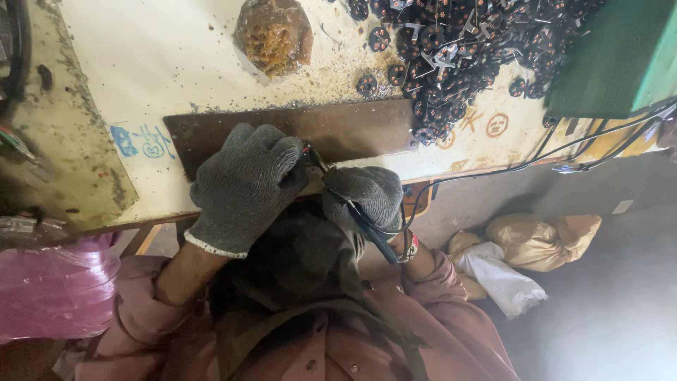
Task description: The person solders small electrical components at a workbench, holding a part in one gloved hand and a soldering iron in the other, touching the iron and wire to the component joints. Finished parts are added to a large pile of similar components on the bench, and the person repeats the soldering cycle on new parts.
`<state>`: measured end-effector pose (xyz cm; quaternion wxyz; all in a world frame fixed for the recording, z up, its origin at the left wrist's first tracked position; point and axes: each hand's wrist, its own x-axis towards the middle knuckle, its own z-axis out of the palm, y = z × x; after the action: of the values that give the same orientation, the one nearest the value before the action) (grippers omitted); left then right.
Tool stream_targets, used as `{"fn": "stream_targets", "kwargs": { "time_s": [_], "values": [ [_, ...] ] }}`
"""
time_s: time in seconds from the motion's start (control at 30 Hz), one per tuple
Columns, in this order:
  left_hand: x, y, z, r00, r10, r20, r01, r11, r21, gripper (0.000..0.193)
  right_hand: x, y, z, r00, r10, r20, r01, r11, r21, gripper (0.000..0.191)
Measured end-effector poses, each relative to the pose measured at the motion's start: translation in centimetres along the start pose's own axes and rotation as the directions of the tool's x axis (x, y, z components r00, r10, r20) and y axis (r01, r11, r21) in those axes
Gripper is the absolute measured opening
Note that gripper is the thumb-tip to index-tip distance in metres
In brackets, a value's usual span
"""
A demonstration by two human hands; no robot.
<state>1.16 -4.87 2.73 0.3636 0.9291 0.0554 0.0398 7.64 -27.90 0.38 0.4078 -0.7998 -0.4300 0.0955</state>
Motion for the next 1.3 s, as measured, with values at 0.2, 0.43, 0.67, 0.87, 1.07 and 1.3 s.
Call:
{"fn": "stream_targets", "kwargs": {
  "time_s": [0.2, 0.43, 0.67, 0.87, 1.07, 1.3],
  "values": [
    [0.1, -0.1, 0.0, 0.999, -0.013, 0.031, 0.012, 1.000, 0.025, 0.025, -0.1, 0.0, 0.2, 0.997, 0.082, 0.008, -0.081, 0.997, -0.018, 0.022],
    [0.0, 0.3, -0.1, 1.000, -0.004, 0.005, 0.004, 1.000, 0.009, 0.020, 1.7, -1.8, -0.5, 0.975, 0.153, -0.160, -0.139, 0.986, 0.092, 0.016],
    [-0.8, -0.2, -2.0, 0.988, -0.108, -0.114, 0.116, 0.991, 0.067, 0.010, 0.9, -3.1, -1.6, 0.927, -0.031, -0.373, -0.102, 0.938, -0.332, 0.017],
    [-1.1, -0.7, -1.4, 0.985, -0.106, -0.133, 0.109, 0.994, 0.014, 0.012, 6.4, -0.6, -1.1, 0.883, 0.103, -0.458, -0.233, 0.943, -0.238, 0.017],
    [-0.8, -0.8, -1.4, 0.985, -0.072, -0.158, 0.074, 0.997, 0.004, 0.012, 11.8, -2.9, -2.6, 0.907, 0.098, -0.410, -0.224, 0.936, -0.271, 0.021],
    [-1.1, -0.9, -1.4, 0.986, -0.094, -0.139, 0.096, 0.995, 0.008, 0.014, 5.7, -4.9, -3.3, 0.991, 0.132, 0.007, -0.119, 0.909, -0.398, 0.039]
  ]
}}
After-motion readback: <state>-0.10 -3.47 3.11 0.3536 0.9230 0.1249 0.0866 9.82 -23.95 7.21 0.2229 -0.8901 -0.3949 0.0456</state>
